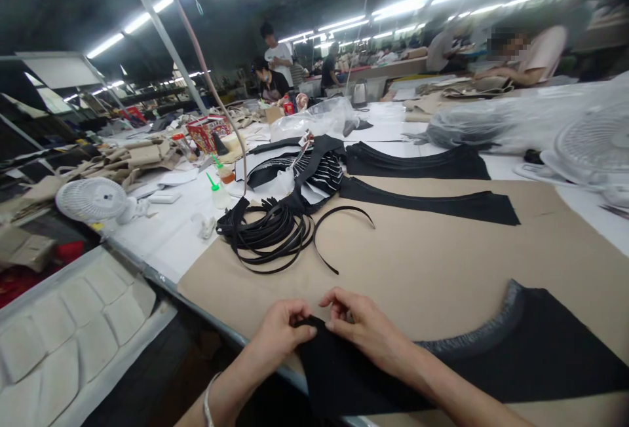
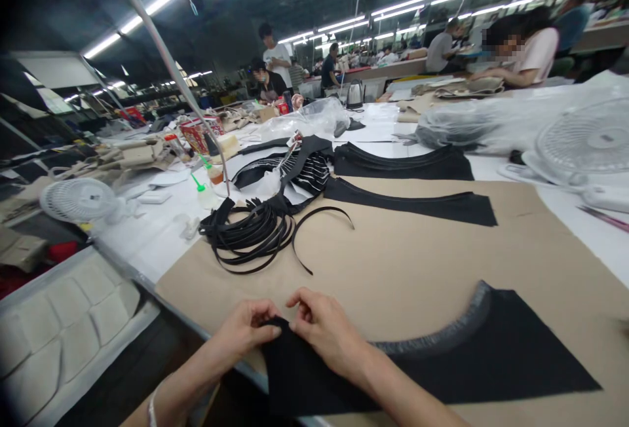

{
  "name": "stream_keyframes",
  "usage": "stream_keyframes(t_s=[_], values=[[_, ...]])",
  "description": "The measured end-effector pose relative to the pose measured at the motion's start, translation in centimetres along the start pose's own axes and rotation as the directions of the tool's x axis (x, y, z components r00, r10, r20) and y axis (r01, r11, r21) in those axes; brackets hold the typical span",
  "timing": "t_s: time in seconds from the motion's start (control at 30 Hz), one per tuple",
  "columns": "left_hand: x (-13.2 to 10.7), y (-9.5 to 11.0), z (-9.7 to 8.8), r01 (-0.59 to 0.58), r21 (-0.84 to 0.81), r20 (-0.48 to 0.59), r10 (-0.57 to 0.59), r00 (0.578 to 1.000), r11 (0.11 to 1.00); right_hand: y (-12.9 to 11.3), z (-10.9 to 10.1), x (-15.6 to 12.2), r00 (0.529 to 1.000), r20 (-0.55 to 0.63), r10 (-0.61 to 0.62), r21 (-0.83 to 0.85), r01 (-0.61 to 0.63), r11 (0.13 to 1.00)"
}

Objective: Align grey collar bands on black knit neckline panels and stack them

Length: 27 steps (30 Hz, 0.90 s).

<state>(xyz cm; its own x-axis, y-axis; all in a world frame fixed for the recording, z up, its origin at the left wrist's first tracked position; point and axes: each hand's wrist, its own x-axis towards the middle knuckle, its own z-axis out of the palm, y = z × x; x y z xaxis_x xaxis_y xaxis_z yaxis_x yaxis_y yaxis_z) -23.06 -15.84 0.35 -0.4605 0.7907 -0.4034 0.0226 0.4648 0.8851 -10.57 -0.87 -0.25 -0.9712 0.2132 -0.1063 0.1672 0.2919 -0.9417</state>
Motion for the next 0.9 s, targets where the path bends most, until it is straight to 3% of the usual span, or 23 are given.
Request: stream_keyframes(t_s=[0.13, 0.27, 0.5, 0.77, 0.9], values=[[-1.0, 1.3, 0.0, 0.03, -0.051, -0.02, -0.031, 0.999, 0.998, -1.3, -0.3, -1.6, 0.973, -0.106, -0.207, -0.238, 0.178, 0.955], [-1.8, 2.2, 0.4, 0.061, -0.063, -0.023, -0.063, 0.998, 0.996, -2.6, -0.1, -3.0, 0.937, -0.063, -0.344, -0.425, 0.287, 0.858], [-3.3, 3.8, 1.4, 0.082, -0.075, 0.007, -0.082, 0.997, 0.994, -3.0, 0.3, -3.6, 0.904, -0.026, -0.427, -0.615, 0.322, 0.72], [-4.0, 4.4, 2.0, -0.025, 0.11, -0.03, 0.029, 0.999, 0.994, -3.2, 0.7, -4.0, 0.821, -0.033, -0.57, -0.774, 0.339, 0.534], [-4.5, 4.7, 2.6, -0.088, 0.191, -0.053, 0.1, 0.994, 0.978, -3.4, 1.0, -4.5, 0.787, -0.053, -0.615, -0.812, 0.324, 0.485]])
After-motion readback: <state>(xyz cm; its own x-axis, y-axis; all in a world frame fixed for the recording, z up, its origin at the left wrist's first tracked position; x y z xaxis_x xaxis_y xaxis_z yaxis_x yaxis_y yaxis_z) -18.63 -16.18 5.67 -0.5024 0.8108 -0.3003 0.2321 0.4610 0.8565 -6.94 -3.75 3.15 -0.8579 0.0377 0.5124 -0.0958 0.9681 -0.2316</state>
